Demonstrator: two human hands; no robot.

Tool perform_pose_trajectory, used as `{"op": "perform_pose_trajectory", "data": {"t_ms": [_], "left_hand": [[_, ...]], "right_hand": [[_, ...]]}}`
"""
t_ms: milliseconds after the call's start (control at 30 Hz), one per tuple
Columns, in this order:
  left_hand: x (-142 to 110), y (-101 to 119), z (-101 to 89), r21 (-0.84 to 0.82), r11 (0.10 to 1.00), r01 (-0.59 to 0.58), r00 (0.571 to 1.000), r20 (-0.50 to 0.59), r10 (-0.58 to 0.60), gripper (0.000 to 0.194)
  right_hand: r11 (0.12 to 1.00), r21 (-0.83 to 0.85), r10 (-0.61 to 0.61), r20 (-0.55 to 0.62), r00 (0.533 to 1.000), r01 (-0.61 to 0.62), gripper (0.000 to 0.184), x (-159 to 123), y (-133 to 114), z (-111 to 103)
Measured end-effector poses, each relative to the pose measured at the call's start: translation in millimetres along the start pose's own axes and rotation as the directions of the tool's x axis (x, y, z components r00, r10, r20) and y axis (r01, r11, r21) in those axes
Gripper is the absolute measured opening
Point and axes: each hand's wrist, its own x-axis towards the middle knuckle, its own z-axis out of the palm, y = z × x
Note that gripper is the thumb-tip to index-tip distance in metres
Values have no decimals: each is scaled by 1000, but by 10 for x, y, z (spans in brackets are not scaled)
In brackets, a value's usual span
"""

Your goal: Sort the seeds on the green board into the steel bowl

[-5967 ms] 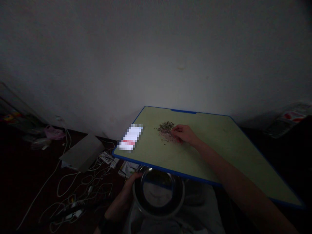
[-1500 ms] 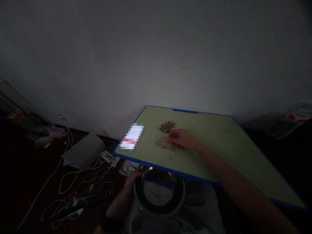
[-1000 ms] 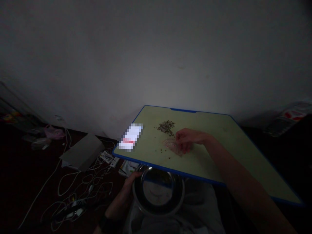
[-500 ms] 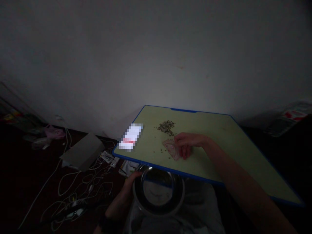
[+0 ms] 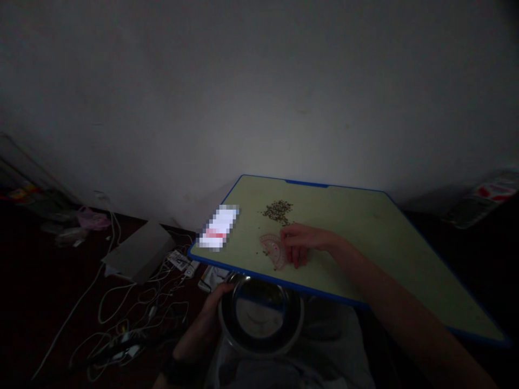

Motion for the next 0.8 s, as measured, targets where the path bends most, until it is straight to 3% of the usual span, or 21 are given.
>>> {"op": "perform_pose_trajectory", "data": {"t_ms": [133, 233, 300, 367, 433, 467, 533, 600, 700, 800], "left_hand": [[36, -16, -27, 1, 1000, -14, 1000, -15, 14, 16], [7, -3, -33, 5, 1000, 8, 1000, -8, -8, 16], [-21, 8, -22, -10, 1000, 23, 1000, -9, -23, 17], [-37, 20, -1, -22, 1000, 5, 1000, -13, -5, 17], [-35, 35, 29, -23, 1000, 12, 1000, -13, -12, 15], [-29, 45, 45, -25, 999, 34, 999, -15, -34, 15], [-20, 67, 69, -23, 995, 93, 996, -7, -94, 16], [-23, 83, 69, -11, 993, 114, 993, 8, -114, 17], [-52, 80, 23, 25, 999, 22, 1000, -9, -21, 12], [-80, 71, -12, 51, 996, -78, 997, -7, 78, 10]], "right_hand": [[997, -17, -78, -78, 994, 77, 22, -30, -10, -60], [981, -115, -185, -270, 945, 159, 20, -10, -23, -91], [948, -278, -276, -473, 837, 155, 17, 41, -45, -67], [872, -483, -408, -625, 665, 80, 19, 111, -74, -8], [743, -670, -567, -635, 524, -8, 23, 185, -105, 72], [669, -742, -633, -601, 488, -46, 25, 219, -119, 115], [532, -838, -703, -518, 487, -122, 29, 273, -144, 196], [431, -878, -702, -471, 534, -208, 32, 308, -163, 259], [326, -894, -651, -447, 613, -306, 35, 335, -175, 310], [283, -899, -613, -437, 659, -333, 35, 349, -161, 317]]}}
